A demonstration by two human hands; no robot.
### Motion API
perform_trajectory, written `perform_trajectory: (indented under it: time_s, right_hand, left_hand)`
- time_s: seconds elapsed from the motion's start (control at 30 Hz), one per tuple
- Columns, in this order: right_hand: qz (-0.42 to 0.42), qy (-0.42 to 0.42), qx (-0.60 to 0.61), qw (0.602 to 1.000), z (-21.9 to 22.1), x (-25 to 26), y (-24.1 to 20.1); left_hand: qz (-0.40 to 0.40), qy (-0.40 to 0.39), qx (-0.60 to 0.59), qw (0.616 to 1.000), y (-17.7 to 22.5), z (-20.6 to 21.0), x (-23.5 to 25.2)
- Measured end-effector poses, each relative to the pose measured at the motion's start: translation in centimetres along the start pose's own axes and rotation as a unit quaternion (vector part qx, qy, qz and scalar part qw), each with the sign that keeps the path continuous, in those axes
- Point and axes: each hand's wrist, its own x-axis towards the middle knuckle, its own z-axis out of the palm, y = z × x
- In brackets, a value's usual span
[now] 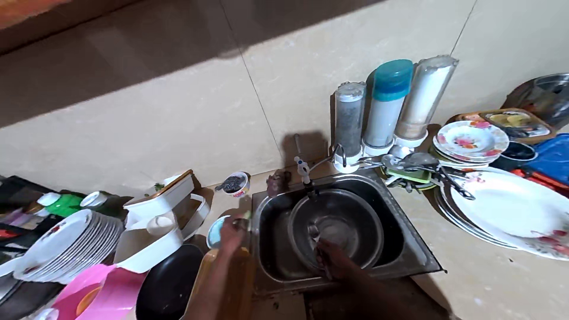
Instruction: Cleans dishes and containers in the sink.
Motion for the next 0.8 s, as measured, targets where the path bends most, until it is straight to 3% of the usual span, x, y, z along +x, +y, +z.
perform_trajectory:
  time_s: [0.17, 0.2, 0.27, 0.37, 0.43, 0.53, 0.6, 0.73, 0.77, 0.8]
  right_hand:
    - [-0.067, 0.01, -0.121, 0.99, 2.0, -0.7, 0.8]
    - [-0.073, 0.024, -0.131, 0.988, 3.1, -1.1, 1.2]
    - [-0.076, 0.054, -0.157, 0.983, 5.1, -2.2, 2.2]
    - [-0.066, 0.041, -0.255, 0.964, 7.0, -4.4, 2.3]
    - [-0.085, 0.017, -0.31, 0.947, 7.1, -5.0, 1.9]
    - [-0.09, -0.065, -0.452, 0.885, 5.2, -4.6, -0.2]
    - [-0.095, -0.092, -0.493, 0.86, 4.2, -3.7, -1.7]
    - [-0.167, -0.021, -0.39, 0.905, 6.7, -3.6, -1.4]
    - [-0.171, -0.025, -0.382, 0.908, 7.2, -3.7, -1.4]
    - [-0.17, -0.041, -0.398, 0.901, 7.1, -3.8, -1.5]
  left_hand:
    - [0.132, -0.017, -0.145, 0.98, 3.9, 9.9, -8.0]
    - [0.132, -0.008, -0.171, 0.976, 3.8, 12.2, -9.1]
    - [0.038, 0.0, -0.269, 0.962, 3.9, 15.2, -10.4]
    - [-0.102, -0.006, -0.397, 0.912, 4.3, 15.1, -11.0]
    - [-0.058, -0.016, -0.402, 0.914, 3.5, 14.4, -10.3]
    - [0.052, -0.052, -0.28, 0.957, 1.8, 11.3, -8.0]
    - [0.035, -0.1, -0.293, 0.95, 2.3, 9.5, -7.6]
    - [-0.113, -0.059, -0.533, 0.836, 6.0, 12.2, -9.9]
    - [-0.125, -0.048, -0.549, 0.825, 6.2, 12.8, -10.1]
    - [-0.119, -0.031, -0.531, 0.838, 6.0, 12.7, -10.0]
